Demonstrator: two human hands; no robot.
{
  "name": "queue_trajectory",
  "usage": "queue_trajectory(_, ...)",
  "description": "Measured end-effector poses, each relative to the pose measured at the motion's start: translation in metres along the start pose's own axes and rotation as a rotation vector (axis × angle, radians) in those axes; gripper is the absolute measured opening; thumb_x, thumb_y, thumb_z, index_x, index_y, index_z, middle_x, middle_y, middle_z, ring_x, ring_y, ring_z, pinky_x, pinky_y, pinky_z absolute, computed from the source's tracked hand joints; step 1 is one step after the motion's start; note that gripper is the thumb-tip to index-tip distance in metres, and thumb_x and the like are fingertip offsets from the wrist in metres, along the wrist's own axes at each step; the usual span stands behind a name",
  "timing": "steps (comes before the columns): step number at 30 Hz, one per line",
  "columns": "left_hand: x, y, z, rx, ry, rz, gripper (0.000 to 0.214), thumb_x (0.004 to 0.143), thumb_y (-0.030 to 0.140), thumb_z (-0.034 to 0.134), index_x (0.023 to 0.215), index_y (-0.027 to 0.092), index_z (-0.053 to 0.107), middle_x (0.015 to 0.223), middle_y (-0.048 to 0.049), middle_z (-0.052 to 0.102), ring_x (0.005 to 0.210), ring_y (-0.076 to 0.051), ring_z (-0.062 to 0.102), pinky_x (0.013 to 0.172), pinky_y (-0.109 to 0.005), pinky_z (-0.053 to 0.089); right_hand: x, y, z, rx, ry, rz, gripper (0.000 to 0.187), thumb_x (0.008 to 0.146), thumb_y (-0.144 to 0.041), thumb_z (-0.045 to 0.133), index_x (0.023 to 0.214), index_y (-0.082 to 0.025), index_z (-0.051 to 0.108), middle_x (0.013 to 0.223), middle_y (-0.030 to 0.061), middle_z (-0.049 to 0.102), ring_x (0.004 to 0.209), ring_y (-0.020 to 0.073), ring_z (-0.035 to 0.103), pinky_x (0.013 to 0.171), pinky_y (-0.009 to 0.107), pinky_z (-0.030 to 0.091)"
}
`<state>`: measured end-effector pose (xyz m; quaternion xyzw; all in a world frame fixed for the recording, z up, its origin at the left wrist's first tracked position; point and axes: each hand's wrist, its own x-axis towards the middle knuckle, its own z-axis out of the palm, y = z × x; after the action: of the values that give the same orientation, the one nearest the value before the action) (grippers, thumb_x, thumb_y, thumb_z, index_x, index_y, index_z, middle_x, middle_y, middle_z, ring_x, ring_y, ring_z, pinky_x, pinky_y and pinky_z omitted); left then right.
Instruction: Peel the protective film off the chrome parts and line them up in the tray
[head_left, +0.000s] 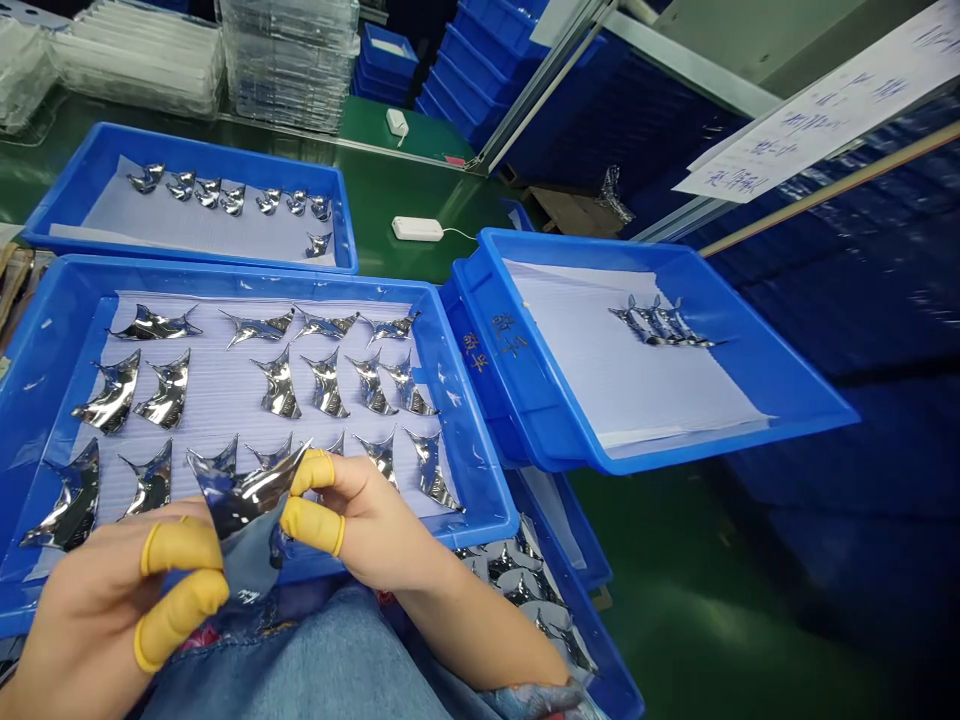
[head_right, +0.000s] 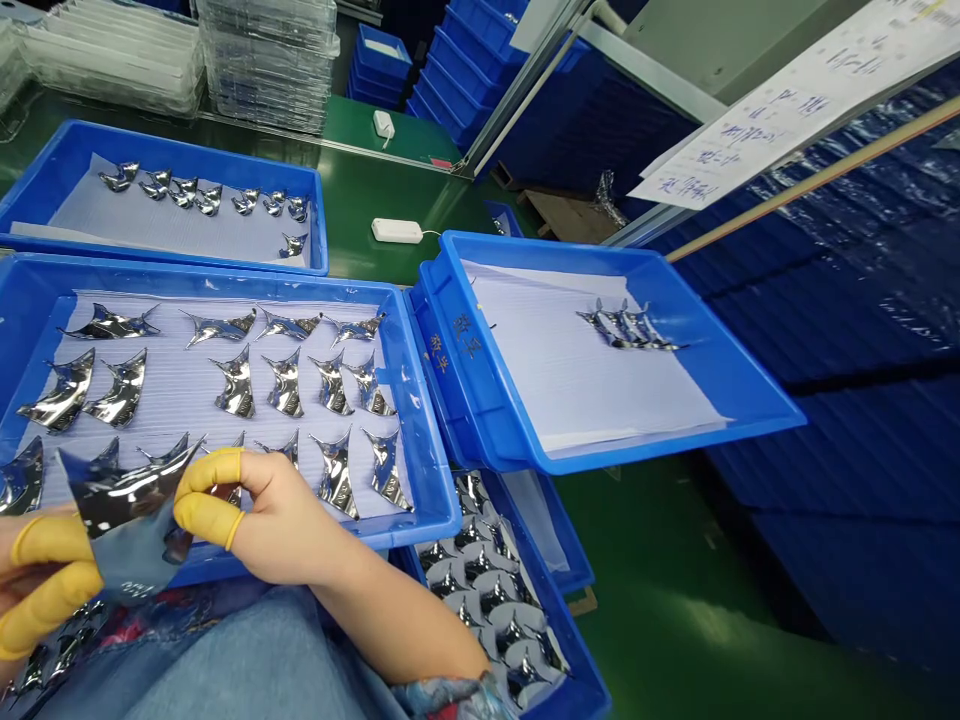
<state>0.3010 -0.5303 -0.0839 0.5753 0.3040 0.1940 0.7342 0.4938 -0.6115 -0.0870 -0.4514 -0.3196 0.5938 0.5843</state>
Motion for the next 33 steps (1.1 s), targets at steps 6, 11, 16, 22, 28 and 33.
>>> queue_trajectory(6,-0.005,-0.005,-0.005,0.251,-0.044,0.194,0.013,0.074,0.022,0.078,0.080,0.033,0.079,0.066,0.0009,0.071,0.060,-0.022,0.064,0.059,-0.032,0.053,0.000,-0.001,-0.005,-0.184,-0.038,-0.041,0.031,0.083,-0.050,0.068,0.079,-0.019,0.066,0.087,0.0050,0.064,0.085,0.0182,0.059,0.083,0.035,0.048)
queue_trajectory(11,-0.004,0.011,0.006,0.361,0.002,0.379,0.032,0.072,0.005,0.072,0.087,0.033,0.076,0.071,0.0031,0.069,0.064,-0.017,0.062,0.065,-0.027,0.052,0.000,0.000,-0.004,-0.154,-0.023,-0.011,0.030,0.080,-0.046,0.072,0.073,-0.018,0.063,0.077,0.0013,0.059,0.078,0.0156,0.056,0.081,0.032,0.047)
queue_trajectory(16,-0.003,0.004,0.003,0.161,0.007,0.061,0.008,0.079,0.025,0.073,0.072,0.028,0.072,0.059,0.0034,0.062,0.051,-0.013,0.055,0.051,-0.021,0.049,0.000,0.005,-0.004,-0.028,-0.015,0.069,0.028,0.074,-0.041,0.078,0.074,-0.018,0.062,0.069,-0.0031,0.056,0.065,0.0104,0.050,0.066,0.026,0.043)
queue_trajectory(22,0.006,0.000,0.009,-0.287,0.015,-0.224,0.021,0.076,0.042,0.077,0.070,0.022,0.073,0.060,0.0019,0.066,0.055,-0.012,0.059,0.055,-0.019,0.052,0.002,0.006,0.001,0.169,-0.110,0.131,0.031,0.078,-0.045,0.075,0.073,-0.018,0.059,0.063,-0.0048,0.057,0.055,0.0091,0.057,0.059,0.025,0.045)
queue_trajectory(28,0.010,-0.013,0.001,-0.343,0.078,-0.286,0.020,0.080,0.042,0.074,0.084,0.022,0.075,0.066,0.0018,0.068,0.059,-0.011,0.061,0.057,-0.018,0.053,0.009,0.001,0.001,0.063,-0.128,0.181,0.032,0.075,-0.042,0.076,0.070,-0.016,0.057,0.064,-0.0029,0.056,0.057,0.0073,0.052,0.056,0.021,0.044)
queue_trajectory(33,0.007,-0.036,-0.016,-0.064,0.045,-0.157,0.034,0.088,0.051,0.061,0.104,0.023,0.073,0.079,-0.0030,0.076,0.075,-0.016,0.070,0.072,-0.023,0.058,0.044,-0.033,-0.006,-0.622,-0.102,0.229,0.016,0.082,-0.019,0.058,0.068,-0.016,0.052,0.065,-0.0027,0.054,0.058,0.0066,0.048,0.058,0.020,0.044)
